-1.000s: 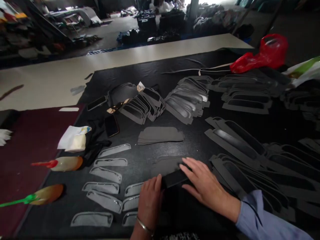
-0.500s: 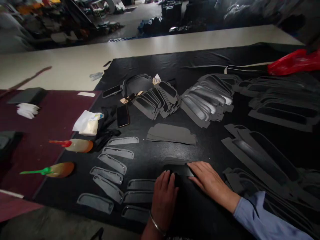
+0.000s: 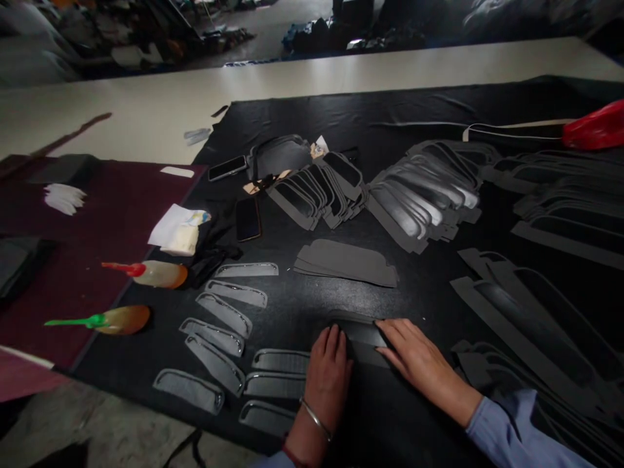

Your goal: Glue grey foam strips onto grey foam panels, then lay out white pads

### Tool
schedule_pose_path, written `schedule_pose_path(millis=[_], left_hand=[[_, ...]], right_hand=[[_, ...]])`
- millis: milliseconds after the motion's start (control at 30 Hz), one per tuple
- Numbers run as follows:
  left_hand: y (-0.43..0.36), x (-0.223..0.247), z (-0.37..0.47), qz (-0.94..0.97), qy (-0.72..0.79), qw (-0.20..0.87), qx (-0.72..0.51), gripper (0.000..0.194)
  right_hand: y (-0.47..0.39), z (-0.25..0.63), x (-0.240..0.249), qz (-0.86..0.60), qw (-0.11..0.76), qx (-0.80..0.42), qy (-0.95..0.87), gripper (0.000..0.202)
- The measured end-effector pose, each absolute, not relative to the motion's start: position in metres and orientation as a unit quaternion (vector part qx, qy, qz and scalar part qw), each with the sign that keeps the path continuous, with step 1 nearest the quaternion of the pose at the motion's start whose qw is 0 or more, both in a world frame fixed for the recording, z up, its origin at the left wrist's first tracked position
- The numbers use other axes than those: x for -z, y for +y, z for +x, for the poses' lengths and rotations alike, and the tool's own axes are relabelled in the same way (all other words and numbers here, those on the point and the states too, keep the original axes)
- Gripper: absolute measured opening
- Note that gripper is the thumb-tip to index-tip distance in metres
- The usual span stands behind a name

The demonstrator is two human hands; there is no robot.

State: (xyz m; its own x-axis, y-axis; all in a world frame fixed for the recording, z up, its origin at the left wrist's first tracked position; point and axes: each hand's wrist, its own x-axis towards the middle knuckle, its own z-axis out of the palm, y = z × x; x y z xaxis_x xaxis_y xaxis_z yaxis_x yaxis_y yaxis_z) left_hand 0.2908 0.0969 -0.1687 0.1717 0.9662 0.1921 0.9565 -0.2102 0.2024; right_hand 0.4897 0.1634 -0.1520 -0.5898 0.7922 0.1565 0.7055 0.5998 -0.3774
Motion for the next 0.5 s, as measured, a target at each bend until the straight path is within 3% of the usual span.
schedule_pose_path(millis=[500], left_hand=[[0.097,0.183,0.289,0.768,0.621,0.006,-0.156,0.049]], right_hand=[[0.165,0.485,0.149,-0.435,0.135,-0.134,-0.880,0.032]])
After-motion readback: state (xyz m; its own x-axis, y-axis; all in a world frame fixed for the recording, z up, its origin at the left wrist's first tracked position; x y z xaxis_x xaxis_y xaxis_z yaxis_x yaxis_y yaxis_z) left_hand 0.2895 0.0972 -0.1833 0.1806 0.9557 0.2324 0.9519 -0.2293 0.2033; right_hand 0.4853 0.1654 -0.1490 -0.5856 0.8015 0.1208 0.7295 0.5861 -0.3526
